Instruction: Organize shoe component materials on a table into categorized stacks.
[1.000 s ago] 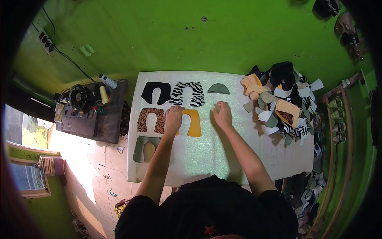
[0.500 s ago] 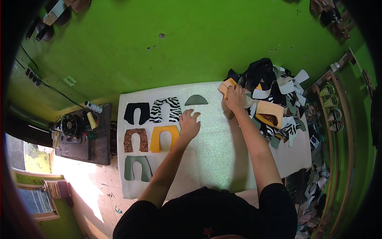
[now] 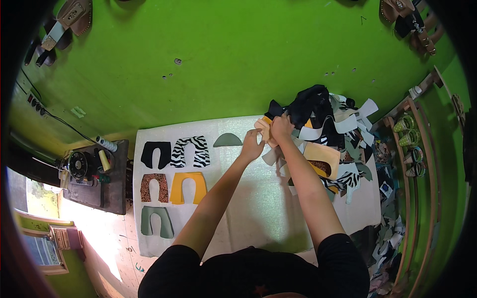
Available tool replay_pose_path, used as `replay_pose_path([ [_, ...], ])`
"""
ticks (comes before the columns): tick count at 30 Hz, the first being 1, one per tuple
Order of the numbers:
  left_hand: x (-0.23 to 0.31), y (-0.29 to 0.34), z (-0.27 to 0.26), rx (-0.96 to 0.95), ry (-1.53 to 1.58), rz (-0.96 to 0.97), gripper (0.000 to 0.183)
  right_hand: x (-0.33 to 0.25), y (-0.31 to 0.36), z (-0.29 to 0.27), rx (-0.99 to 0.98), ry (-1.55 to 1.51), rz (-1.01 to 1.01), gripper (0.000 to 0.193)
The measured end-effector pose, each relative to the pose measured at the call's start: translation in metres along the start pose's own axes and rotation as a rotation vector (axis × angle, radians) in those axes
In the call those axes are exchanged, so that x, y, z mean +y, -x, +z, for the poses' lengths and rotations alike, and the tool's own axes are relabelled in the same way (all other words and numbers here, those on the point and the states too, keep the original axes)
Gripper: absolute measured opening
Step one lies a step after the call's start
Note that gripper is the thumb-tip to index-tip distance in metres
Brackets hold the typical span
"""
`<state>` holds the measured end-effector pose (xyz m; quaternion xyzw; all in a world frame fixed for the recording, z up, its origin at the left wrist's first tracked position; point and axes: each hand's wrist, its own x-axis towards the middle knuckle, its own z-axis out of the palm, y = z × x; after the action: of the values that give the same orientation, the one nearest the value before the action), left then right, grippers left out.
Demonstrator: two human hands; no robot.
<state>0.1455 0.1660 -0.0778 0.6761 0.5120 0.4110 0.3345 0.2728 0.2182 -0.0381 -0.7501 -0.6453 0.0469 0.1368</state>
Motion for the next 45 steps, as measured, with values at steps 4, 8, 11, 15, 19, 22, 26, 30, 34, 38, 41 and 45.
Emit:
replay_pose_path([
  [4,-0.015,-0.02,0.027,0.068,-0.053,-0.121,0.059,0.016,-0.007,0.014,0.039,0.011,-0.063,0.01],
  [8,-0.051,-0.033,0.042,0.119,0.116,-0.284,0.061,0.009,-0.003,0.015,0.025,-0.036,-0.119,0.009],
  [11,-0.069,-0.041,0.045,0.199,0.134,-0.321,0.057,0.0,0.0,0.013,-0.014,-0.063,-0.158,0.013],
  [15,-0.064,-0.043,0.054,0.22,0.258,-0.451,0.05,0.008,0.0,0.012,-0.065,-0.061,-0.168,0.017],
  [19,-0.067,-0.04,0.038,0.263,0.413,-0.405,0.043,-0.008,0.006,0.01,-0.101,-0.068,-0.2,0.027],
  [22,-0.025,-0.037,0.043,0.259,0.603,-0.432,0.035,0.01,0.007,0.012,-0.074,-0.164,-0.176,0.028],
  [26,-0.009,-0.038,0.023,0.227,0.847,-0.522,0.025,0.002,0.016,0.01,0.0,-0.336,-0.179,0.024],
  [30,-0.006,-0.034,0.018,0.145,0.977,-0.593,0.018,0.009,0.019,0.0,0.016,-0.499,-0.253,0.024],
  [34,-0.013,-0.033,0.022,0.166,0.888,-0.583,0.021,0.001,0.024,-0.013,-0.032,-0.605,-0.228,0.025],
  [38,0.008,-0.034,0.022,0.174,0.822,-0.467,0.022,0.005,0.027,-0.021,0.21,-0.637,-0.264,0.021],
  [41,0.039,-0.026,0.015,0.146,0.398,-0.266,0.016,0.003,0.038,-0.042,0.263,-0.731,-0.244,0.017],
  [45,0.102,0.002,0.013,0.203,0.472,0.032,0.011,0.009,0.059,-0.076,0.446,-0.821,-0.221,0.012],
])
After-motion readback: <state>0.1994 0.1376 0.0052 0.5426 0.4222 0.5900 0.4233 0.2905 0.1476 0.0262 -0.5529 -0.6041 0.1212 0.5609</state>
